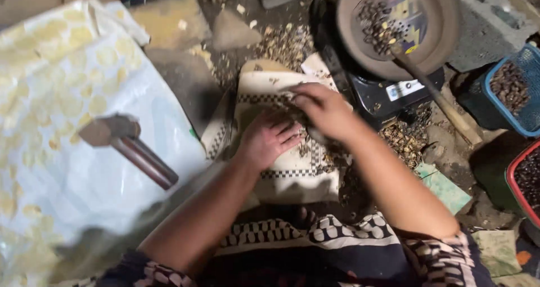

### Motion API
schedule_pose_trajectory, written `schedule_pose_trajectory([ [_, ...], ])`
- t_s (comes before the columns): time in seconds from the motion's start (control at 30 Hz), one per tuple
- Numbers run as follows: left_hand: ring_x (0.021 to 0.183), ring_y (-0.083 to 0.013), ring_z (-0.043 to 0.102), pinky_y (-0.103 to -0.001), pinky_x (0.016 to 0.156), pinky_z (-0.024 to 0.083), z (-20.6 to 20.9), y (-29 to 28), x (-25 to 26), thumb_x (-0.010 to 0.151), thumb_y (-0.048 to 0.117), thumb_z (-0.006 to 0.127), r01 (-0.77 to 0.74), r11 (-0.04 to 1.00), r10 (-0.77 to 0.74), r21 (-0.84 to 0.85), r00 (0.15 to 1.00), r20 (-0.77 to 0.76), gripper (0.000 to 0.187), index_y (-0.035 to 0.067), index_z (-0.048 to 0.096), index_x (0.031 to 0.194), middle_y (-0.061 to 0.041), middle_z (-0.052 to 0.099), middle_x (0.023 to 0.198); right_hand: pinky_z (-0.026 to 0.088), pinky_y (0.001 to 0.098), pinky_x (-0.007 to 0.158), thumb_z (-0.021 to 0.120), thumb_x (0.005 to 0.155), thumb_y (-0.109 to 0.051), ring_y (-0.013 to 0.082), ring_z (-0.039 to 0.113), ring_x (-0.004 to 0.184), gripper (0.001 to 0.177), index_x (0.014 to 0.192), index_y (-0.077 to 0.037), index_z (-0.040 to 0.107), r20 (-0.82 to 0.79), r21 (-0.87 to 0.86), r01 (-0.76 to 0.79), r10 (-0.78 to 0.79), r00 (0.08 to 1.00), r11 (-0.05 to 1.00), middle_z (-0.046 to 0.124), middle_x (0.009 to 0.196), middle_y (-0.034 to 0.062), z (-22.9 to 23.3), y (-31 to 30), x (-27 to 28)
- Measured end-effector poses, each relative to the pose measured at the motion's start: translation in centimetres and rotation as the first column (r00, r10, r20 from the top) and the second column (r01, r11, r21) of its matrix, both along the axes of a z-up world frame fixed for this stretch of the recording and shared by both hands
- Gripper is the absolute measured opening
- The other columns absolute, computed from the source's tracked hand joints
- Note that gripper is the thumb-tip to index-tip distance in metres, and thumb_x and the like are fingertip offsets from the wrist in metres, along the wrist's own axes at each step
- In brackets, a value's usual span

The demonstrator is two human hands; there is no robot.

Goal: Processing nuts by weighing them, cracking them with a stone, and flattening them with a wooden mallet

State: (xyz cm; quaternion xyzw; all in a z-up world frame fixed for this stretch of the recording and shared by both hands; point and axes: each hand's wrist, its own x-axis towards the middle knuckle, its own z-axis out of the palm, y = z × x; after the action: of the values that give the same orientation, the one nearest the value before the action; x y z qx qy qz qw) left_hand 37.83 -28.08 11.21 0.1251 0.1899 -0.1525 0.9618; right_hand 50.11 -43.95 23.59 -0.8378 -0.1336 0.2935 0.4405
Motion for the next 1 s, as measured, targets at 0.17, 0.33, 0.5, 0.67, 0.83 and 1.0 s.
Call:
schedule_pose_trajectory([
  [0.17,0.072,-0.0208,0.063,-0.024,0.046,0.049,-3.4,2.5,-4.9,0.105,0.034,0.058,-0.098,0.981,0.136,0.170,0.963,-0.233,0.039,-0.002,0.066,0.116,-0.013,0.066,0.091,0.055,0.0635,0.094,0.063,0.090,-0.007,0.0592,0.058,0.113,0.034,0.121,0.008,0.066,0.643,-0.115,-0.475,0.430,0.634,0.873,0.063,0.117,0.0380,-5.0,2.2,-7.1],
  [0.33,0.090,-0.0180,0.071,-0.032,0.082,0.059,-2.4,-1.1,-3.0,0.101,0.050,0.063,-0.372,-0.497,-0.265,0.784,0.925,0.271,0.028,0.025,0.074,0.107,0.003,0.072,0.091,0.057,0.0443,0.086,0.064,0.089,-0.021,0.0349,0.066,0.108,0.015,0.097,-0.009,0.067,0.825,-0.329,-0.355,0.449,0.343,0.875,0.066,0.112,0.0139,-14.1,-9.2,-10.1],
  [0.5,0.102,-0.0199,0.063,-0.036,0.088,0.055,-1.5,0.0,-2.1,0.094,0.025,0.070,-0.652,-0.548,-0.586,0.524,0.746,0.316,0.020,0.025,0.069,0.114,0.005,0.062,0.101,0.050,0.0549,0.101,0.072,0.089,-0.023,0.0457,0.054,0.123,0.039,0.124,-0.009,0.061,0.817,-0.299,-0.092,0.305,0.489,0.950,0.051,0.133,0.0210,-8.1,-9.2,-9.7],
  [0.67,0.108,-0.0134,0.060,-0.028,0.094,0.051,-3.1,0.0,-2.5,0.096,0.027,0.068,-0.612,-0.593,-0.524,0.523,0.787,0.326,0.017,0.029,0.071,0.113,0.009,0.061,0.107,0.053,0.0558,0.103,0.083,0.082,-0.032,0.0480,0.055,0.125,0.067,0.142,-0.023,0.055,0.658,-0.426,-0.105,0.387,0.646,0.899,0.044,0.138,0.0177,-6.8,-7.4,-5.5],
  [0.83,0.113,-0.0172,0.055,-0.040,0.097,0.043,-0.2,-0.8,-2.9,0.082,0.036,0.081,-0.445,-0.605,-0.412,0.661,0.885,0.218,0.017,0.029,0.071,0.094,0.009,0.059,0.107,0.057,0.0640,0.083,0.073,0.092,-0.047,0.0527,0.067,0.101,0.062,0.141,-0.019,0.047,0.428,-0.461,-0.024,0.245,0.870,0.887,0.056,0.119,0.0221,-2.8,-7.5,-7.4],
  [1.0,0.118,-0.0169,0.050,-0.044,0.103,0.038,-0.2,-2.4,-2.4,0.077,0.038,0.083,-0.355,-0.609,-0.396,0.709,0.911,0.115,0.022,0.033,0.068,0.093,0.012,0.056,0.111,0.056,0.0642,0.084,0.063,0.098,-0.042,0.0551,0.068,0.098,0.055,0.147,-0.025,0.043,0.349,-0.490,-0.050,0.248,0.904,0.870,0.060,0.115,0.0239,-3.8,-6.2,-9.7],
])
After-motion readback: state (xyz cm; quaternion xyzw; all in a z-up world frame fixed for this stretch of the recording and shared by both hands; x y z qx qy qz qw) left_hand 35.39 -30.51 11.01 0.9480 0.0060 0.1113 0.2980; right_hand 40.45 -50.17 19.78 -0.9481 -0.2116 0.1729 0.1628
